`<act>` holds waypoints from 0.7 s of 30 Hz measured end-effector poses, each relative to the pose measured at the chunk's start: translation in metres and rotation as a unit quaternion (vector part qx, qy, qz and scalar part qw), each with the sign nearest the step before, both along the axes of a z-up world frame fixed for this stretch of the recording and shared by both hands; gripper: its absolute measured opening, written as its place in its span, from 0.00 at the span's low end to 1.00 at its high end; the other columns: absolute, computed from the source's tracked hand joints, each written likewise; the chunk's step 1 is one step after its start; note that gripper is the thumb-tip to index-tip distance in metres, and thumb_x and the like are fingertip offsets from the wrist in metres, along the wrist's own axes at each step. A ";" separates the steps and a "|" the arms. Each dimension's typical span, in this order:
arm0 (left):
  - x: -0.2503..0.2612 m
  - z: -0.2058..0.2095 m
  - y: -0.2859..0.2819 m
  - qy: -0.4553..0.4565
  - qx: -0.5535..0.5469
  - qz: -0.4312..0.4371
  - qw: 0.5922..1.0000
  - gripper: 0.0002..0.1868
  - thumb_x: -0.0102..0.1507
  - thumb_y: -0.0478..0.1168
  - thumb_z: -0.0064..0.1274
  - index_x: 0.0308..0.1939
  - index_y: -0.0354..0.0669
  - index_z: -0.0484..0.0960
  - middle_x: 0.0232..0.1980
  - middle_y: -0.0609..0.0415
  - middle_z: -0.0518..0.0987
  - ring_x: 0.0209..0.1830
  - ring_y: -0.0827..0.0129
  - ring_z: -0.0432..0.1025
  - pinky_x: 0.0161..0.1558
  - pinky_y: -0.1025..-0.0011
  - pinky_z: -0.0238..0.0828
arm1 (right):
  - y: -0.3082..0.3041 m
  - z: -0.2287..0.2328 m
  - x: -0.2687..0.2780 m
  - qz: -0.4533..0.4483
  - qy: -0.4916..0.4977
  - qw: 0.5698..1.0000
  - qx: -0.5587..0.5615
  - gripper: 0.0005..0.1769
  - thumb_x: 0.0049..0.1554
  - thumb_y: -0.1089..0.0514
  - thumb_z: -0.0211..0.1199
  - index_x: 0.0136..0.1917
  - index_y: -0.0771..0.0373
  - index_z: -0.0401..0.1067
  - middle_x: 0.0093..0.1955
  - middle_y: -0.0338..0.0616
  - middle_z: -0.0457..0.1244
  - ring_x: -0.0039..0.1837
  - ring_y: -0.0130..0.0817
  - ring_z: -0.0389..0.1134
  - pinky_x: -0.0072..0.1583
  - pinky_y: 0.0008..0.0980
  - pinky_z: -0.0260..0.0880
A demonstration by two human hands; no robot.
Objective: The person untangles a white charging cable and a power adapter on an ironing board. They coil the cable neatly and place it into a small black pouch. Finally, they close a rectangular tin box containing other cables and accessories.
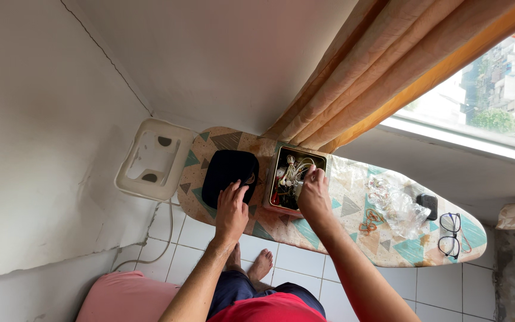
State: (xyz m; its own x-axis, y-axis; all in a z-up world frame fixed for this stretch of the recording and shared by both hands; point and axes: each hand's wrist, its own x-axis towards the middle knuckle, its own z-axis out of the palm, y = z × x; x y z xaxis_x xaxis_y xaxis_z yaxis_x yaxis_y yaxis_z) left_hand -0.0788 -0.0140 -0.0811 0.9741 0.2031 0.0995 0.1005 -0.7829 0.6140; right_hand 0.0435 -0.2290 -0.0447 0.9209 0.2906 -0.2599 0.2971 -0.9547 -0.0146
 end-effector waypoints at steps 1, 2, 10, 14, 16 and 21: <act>0.001 -0.001 -0.001 0.004 0.005 0.000 1.000 0.23 0.65 0.31 0.45 0.65 0.41 0.72 0.72 0.46 0.67 0.75 0.53 0.59 0.75 0.46 0.49 | 0.001 0.001 0.000 0.008 0.012 0.999 -0.035 0.41 0.52 0.75 0.49 0.78 0.87 0.45 0.61 0.67 0.58 0.58 0.47 0.63 0.62 0.37 0.71; 0.001 -0.002 -0.002 0.009 0.010 -0.001 1.000 0.23 0.65 0.31 0.45 0.65 0.41 0.71 0.72 0.46 0.67 0.75 0.53 0.59 0.75 0.46 0.48 | 0.000 0.002 -0.002 0.008 -0.010 1.000 -0.022 0.41 0.53 0.76 0.50 0.78 0.87 0.45 0.61 0.68 0.59 0.57 0.46 0.63 0.60 0.35 0.73; -0.007 -0.004 -0.003 0.004 0.036 -0.029 0.999 0.24 0.65 0.32 0.48 0.66 0.43 0.71 0.75 0.46 0.65 0.77 0.53 0.57 0.76 0.47 0.48 | -0.013 0.020 -0.012 -0.060 -0.035 0.971 0.229 0.32 0.56 0.70 0.58 0.73 0.75 0.61 0.58 0.63 0.63 0.46 0.44 0.70 0.48 0.31 0.79; -0.010 -0.004 0.002 0.013 0.083 -0.075 0.994 0.25 0.66 0.34 0.49 0.69 0.46 0.69 0.77 0.42 0.62 0.79 0.53 0.54 0.77 0.46 0.46 | -0.023 0.047 -0.013 -0.079 -0.049 0.958 0.272 0.19 0.60 0.66 0.60 0.65 0.68 0.73 0.56 0.58 0.66 0.47 0.40 0.72 0.50 0.32 0.78; -0.011 -0.001 0.003 0.012 0.083 -0.094 0.992 0.32 0.65 0.36 0.50 0.74 0.45 0.65 0.76 0.39 0.60 0.78 0.50 0.52 0.75 0.43 0.43 | -0.023 0.061 -0.020 -0.089 -0.086 0.941 0.315 0.16 0.62 0.67 0.59 0.63 0.67 0.76 0.56 0.55 0.67 0.49 0.38 0.72 0.51 0.33 0.78; -0.005 0.014 0.008 0.037 0.093 -0.135 0.986 0.35 0.70 0.46 0.49 0.77 0.38 0.57 0.77 0.41 0.58 0.80 0.52 0.47 0.76 0.40 0.36 | 0.018 0.078 -0.027 -0.096 -0.035 0.930 0.353 0.16 0.58 0.66 0.60 0.60 0.65 0.76 0.56 0.53 0.67 0.49 0.39 0.73 0.50 0.32 0.80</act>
